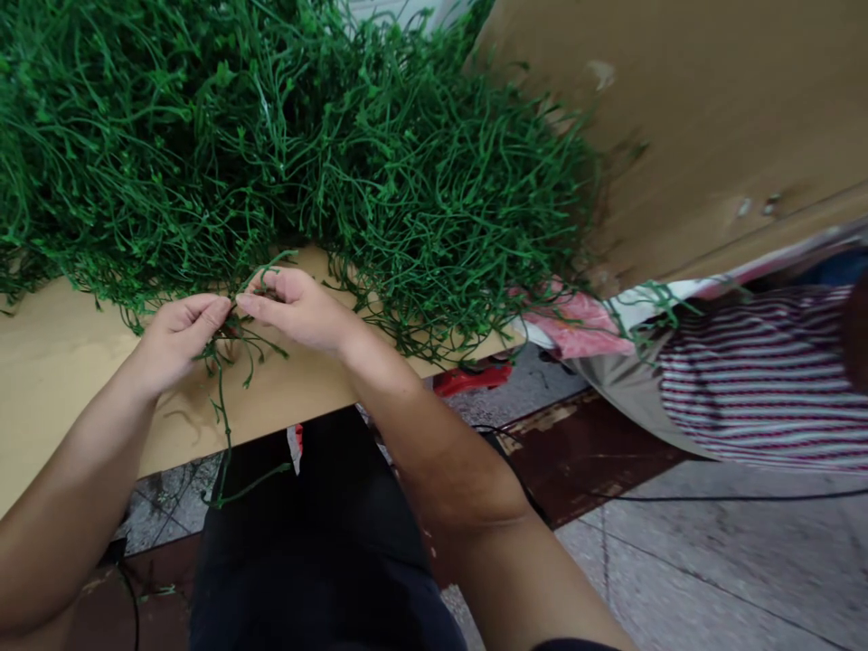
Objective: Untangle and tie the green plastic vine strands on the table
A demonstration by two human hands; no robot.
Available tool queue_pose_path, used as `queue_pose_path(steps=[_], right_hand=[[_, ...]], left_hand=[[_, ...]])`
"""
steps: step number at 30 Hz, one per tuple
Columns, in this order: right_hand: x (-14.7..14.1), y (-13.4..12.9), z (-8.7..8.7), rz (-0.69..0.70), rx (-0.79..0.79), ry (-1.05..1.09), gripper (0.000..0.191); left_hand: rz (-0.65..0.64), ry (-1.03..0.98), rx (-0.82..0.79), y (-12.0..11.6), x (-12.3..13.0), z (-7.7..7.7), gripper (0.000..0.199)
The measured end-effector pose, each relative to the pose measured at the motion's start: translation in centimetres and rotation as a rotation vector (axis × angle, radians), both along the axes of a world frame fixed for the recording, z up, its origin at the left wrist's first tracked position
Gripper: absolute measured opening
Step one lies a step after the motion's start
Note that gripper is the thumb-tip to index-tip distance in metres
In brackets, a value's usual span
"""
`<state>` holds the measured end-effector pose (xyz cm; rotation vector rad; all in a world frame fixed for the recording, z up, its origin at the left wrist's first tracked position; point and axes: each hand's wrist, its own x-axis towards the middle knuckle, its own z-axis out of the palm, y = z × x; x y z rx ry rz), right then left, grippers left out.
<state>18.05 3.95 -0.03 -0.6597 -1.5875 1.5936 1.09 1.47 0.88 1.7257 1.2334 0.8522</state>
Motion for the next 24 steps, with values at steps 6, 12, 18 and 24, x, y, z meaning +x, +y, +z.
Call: queue_pose_path(steps=[6,12,18,24], right_hand=[[-0.6,-0.7,-0.2,0.055,-0.093,0.119,0.043],[-2.7,-2.2,0.1,0.005,-0.426,0.489,0.048],[-4.8,-3.7,1.4,0.011,-0.606,0.652,0.052],[-3.0,-2.5,0.9,-0.033,-0.345,0.876,0.055]], left_hand=[[0.031,-0.353,-0.117,0.2,0.6,-0.1,0.043],[0.035,-0.725,-0.179,-0.7,1.2,0.2,0.037],[-0.011,-0.795,-0.078,-1.2,0.9,0.8,0.039],[-0.177,-0.918,0.013,-2.5,-0.4,2.5,0.054]])
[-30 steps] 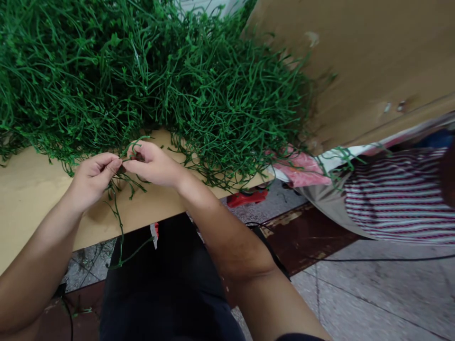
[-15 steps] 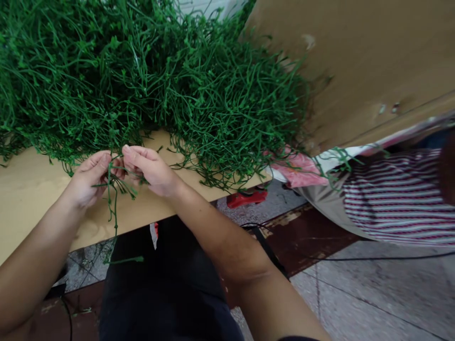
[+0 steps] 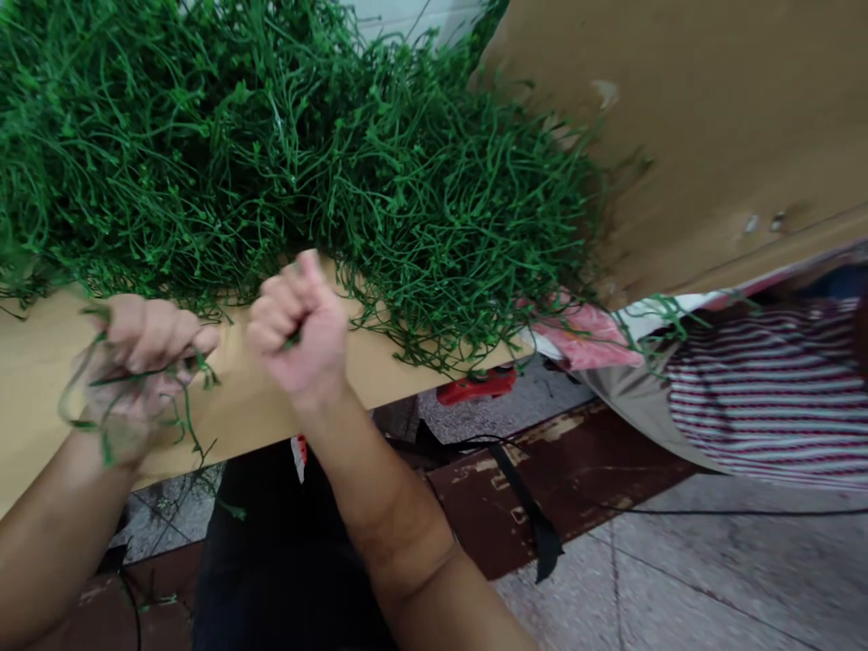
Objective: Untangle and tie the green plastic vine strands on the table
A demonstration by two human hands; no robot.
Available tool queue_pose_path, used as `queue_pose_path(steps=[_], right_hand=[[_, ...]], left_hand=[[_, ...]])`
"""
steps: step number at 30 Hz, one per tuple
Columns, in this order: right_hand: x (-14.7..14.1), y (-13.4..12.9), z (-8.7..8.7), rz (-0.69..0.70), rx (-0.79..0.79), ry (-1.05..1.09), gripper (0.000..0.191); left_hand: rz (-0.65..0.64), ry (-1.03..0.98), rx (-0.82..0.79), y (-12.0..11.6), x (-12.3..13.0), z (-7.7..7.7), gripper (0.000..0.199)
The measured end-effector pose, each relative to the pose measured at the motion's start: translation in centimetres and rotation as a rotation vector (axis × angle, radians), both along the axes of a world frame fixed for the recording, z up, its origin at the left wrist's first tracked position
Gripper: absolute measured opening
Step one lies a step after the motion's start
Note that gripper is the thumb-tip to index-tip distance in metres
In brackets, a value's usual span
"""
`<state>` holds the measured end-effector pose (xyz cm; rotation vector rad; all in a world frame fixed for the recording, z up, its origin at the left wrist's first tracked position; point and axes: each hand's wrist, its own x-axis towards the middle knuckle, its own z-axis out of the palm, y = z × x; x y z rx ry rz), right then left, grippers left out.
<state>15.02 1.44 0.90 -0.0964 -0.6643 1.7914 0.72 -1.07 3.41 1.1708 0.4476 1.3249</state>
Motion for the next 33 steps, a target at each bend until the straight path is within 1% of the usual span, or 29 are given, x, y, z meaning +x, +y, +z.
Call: queue_pose_path(steps=[2,4,6,9,11,13,16,19,23,26,30,33], right_hand=[[1.0,0.7,-0.1,-0.103,0.033,-0.048,0.056],[1.6,0.9,0.1,-0.146,0.030,-0.221,0.055],[1.5,0.6,0.3,-0.187,0.050,-0.446,0.051],[1.0,0.0,0.7,-0.288,0.128,-0.739,0.045],[0.7,-0.3,0.8,-0.258,0.171,-0.890,0.046],[0.5,-0.4,0.8,-0.186,0.196,-0.973,0.044],[0.4,-0.4,0.6,-0.151,0.207,-0.993,0.036],[0.6,-0.4,0.3,-0.198,0.200,-0.962,0.028],[1.2,-0.3,-0.1,-0.257,0.180,-0.875,0.030],[1.7,-0.2,-0.6,-0.225,0.134,-0.809,0.033],[2.0,-0.4,-1.0,-0.136,0.095,-0.732,0.037],[2.2,-0.7,-1.4,-0.092,0.104,-0.711,0.038]], left_hand=[[0.094,0.005,-0.003,-0.2,-0.6,0.5,0.054],[0.188,0.079,-0.057,0.2,-0.8,0.5,0.050],[0.246,0.184,-0.132,0.8,-0.6,0.1,0.040],[0.262,0.376,-0.176,1.7,0.2,-0.9,0.034],[0.267,0.427,-0.162,1.9,0.7,-1.4,0.035],[0.292,0.415,-0.150,2.0,0.9,-1.7,0.036],[0.336,0.435,-0.137,2.1,0.9,-1.8,0.035],[0.399,0.475,-0.113,2.3,0.7,-2.0,0.031],[0.484,0.502,-0.094,2.7,0.3,-2.3,0.024],[0.556,0.554,-0.027,2.9,0.0,-2.5,0.019],[0.678,0.664,0.129,2.8,-0.1,-2.4,0.015],[0.749,0.689,0.156,2.6,0.0,-2.2,0.018]])
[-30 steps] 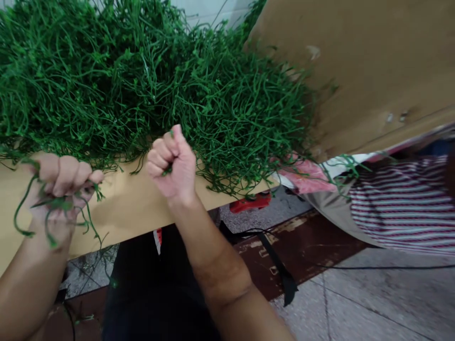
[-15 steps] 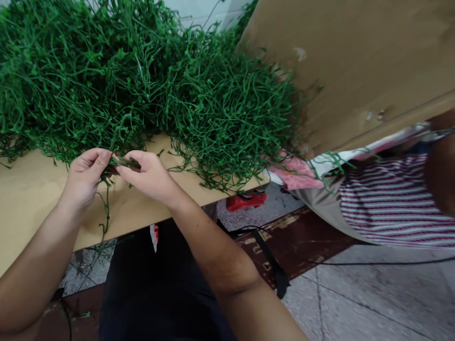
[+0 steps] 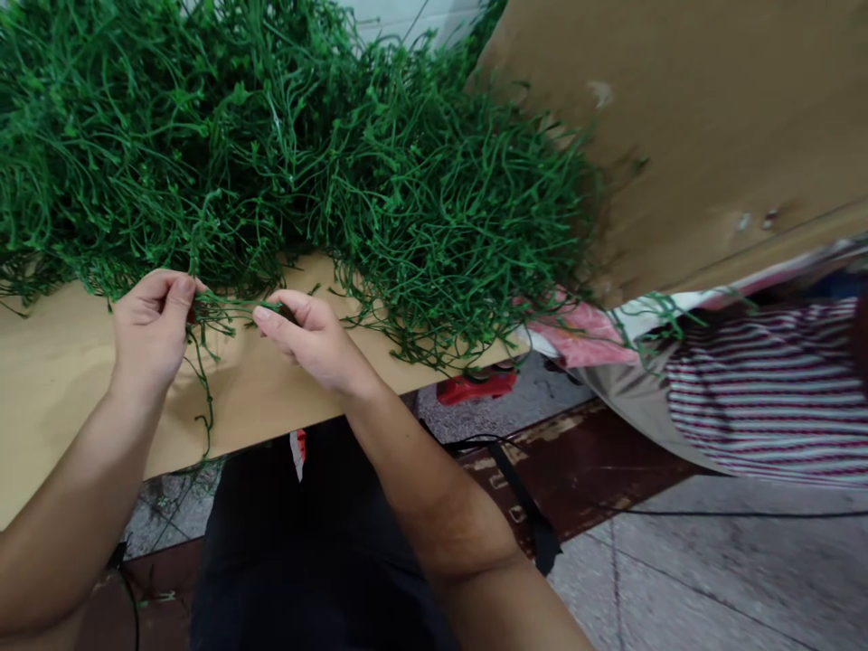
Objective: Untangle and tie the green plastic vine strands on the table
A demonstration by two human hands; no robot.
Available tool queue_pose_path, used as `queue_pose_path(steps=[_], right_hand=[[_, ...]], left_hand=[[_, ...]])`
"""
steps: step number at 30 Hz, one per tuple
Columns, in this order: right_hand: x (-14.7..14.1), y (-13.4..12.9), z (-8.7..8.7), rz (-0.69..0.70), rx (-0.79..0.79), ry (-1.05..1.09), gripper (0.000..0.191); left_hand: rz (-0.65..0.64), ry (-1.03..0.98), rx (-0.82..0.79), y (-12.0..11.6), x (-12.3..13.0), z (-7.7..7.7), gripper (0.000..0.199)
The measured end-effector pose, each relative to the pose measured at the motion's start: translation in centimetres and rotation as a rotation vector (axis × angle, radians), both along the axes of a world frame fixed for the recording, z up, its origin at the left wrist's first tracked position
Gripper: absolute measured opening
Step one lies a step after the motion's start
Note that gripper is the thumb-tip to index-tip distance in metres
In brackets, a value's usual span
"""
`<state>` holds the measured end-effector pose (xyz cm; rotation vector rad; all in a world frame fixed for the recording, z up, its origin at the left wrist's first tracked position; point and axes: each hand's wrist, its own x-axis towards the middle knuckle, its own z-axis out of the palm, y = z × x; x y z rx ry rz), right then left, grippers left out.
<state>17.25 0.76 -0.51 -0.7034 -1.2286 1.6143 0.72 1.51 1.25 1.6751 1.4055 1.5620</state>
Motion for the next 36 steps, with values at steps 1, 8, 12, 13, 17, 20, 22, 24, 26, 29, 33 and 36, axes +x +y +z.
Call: queue_pose_path(steps=[1,8,12,13,17,20,22,24,26,29,33,36], right_hand=[[0.1,0.0,-0.1,0.004,-0.001,-0.005,0.038],[1.5,0.3,1.3,-0.509,0.198,-0.183,0.027],[1.1,-0.8,3.1,-0.578,0.376,-0.325,0.019],[0.8,-1.2,3.2,-0.560,0.414,-0.361,0.017],[-1.1,-2.3,2.1,-0.475,0.577,-0.553,0.014],[-2.3,-2.1,0.7,-0.390,0.657,-0.734,0.019],[-2.8,-1.6,0.1,-0.364,0.635,-0.827,0.026],[-3.0,-1.2,-0.1,-0.363,0.590,-0.866,0.030],[-3.1,-0.9,-0.2,-0.362,0.567,-0.860,0.031],[-3.1,-0.8,-0.2,-0.346,0.580,-0.839,0.027],[-3.1,-0.8,-0.3,-0.389,0.661,-0.862,0.020],[-2.9,-0.9,-0.3,-0.442,0.708,-0.889,0.018]], left_hand=[[0.007,-0.004,-0.010,0.0,0.1,0.0,0.018],[-0.057,-0.164,-0.219,0.3,0.3,0.1,0.021],[-0.114,-0.171,-0.236,0.2,0.6,0.4,0.019],[-0.112,-0.179,-0.233,0.2,0.6,0.4,0.019],[-0.100,-0.227,-0.254,0.3,0.7,0.1,0.024],[-0.115,-0.259,-0.279,0.3,0.7,-0.2,0.026],[-0.125,-0.271,-0.281,0.3,0.8,-0.3,0.027],[-0.131,-0.270,-0.282,0.1,1.0,-0.3,0.026],[-0.134,-0.263,-0.280,0.0,1.1,-0.2,0.024],[-0.143,-0.263,-0.279,-0.1,1.1,-0.1,0.022],[-0.149,-0.270,-0.274,-0.1,1.1,-0.1,0.022],[-0.135,-0.288,-0.268,0.0,1.1,-0.2,0.023]])
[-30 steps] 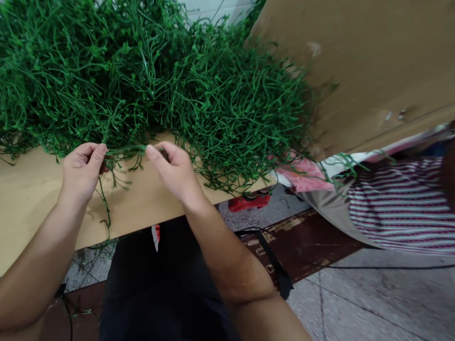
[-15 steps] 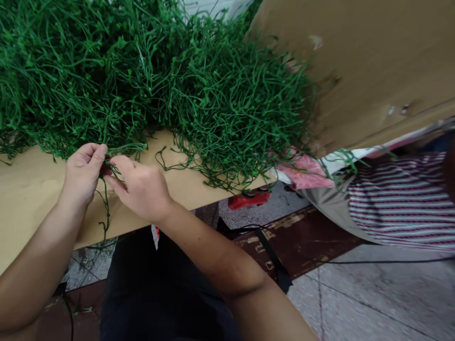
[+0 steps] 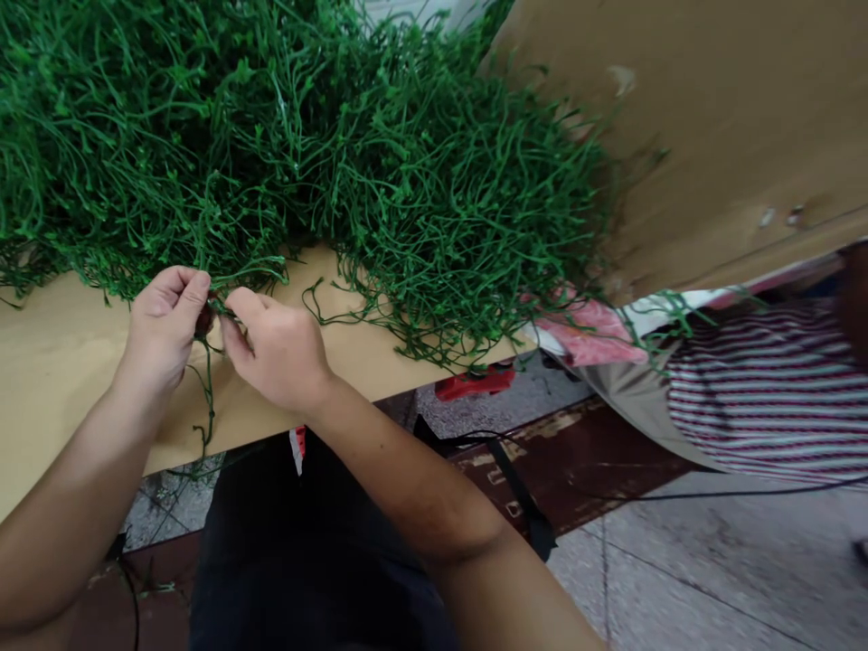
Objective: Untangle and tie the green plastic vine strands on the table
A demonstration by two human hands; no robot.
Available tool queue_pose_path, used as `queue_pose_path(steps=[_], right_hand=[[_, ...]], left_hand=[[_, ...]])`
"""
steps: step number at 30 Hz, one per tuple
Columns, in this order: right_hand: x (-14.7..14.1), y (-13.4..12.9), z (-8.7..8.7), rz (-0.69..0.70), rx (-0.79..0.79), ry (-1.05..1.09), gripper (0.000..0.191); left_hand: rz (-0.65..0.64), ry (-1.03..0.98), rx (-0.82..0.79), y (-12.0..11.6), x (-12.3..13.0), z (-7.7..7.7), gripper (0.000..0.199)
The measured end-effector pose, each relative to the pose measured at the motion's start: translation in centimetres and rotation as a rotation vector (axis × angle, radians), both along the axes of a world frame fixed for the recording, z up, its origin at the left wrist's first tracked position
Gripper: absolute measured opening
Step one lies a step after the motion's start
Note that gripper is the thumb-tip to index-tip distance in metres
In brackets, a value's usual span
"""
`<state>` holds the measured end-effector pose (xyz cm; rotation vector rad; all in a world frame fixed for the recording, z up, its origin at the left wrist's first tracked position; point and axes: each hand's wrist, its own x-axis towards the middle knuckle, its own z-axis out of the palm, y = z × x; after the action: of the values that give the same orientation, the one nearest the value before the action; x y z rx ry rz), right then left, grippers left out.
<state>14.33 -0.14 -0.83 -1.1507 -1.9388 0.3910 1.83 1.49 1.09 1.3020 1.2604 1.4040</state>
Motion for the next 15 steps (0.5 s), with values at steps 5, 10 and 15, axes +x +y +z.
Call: queue_pose_path(steps=[5,10,15], right_hand=[[0.00,-0.22,0.32,0.018,-0.050,-0.001,0.024],[0.02,0.49,0.64,0.128,-0.186,0.055,0.028],[-0.06,0.22,0.63,0.216,-0.113,0.068,0.028]], left_hand=[[0.007,-0.022,-0.014,0.16,-0.03,-0.08,0.021],[-0.020,-0.029,-0.032,-0.06,0.20,-0.05,0.020],[-0.031,-0.135,-0.126,0.12,0.40,-0.07,0.021]])
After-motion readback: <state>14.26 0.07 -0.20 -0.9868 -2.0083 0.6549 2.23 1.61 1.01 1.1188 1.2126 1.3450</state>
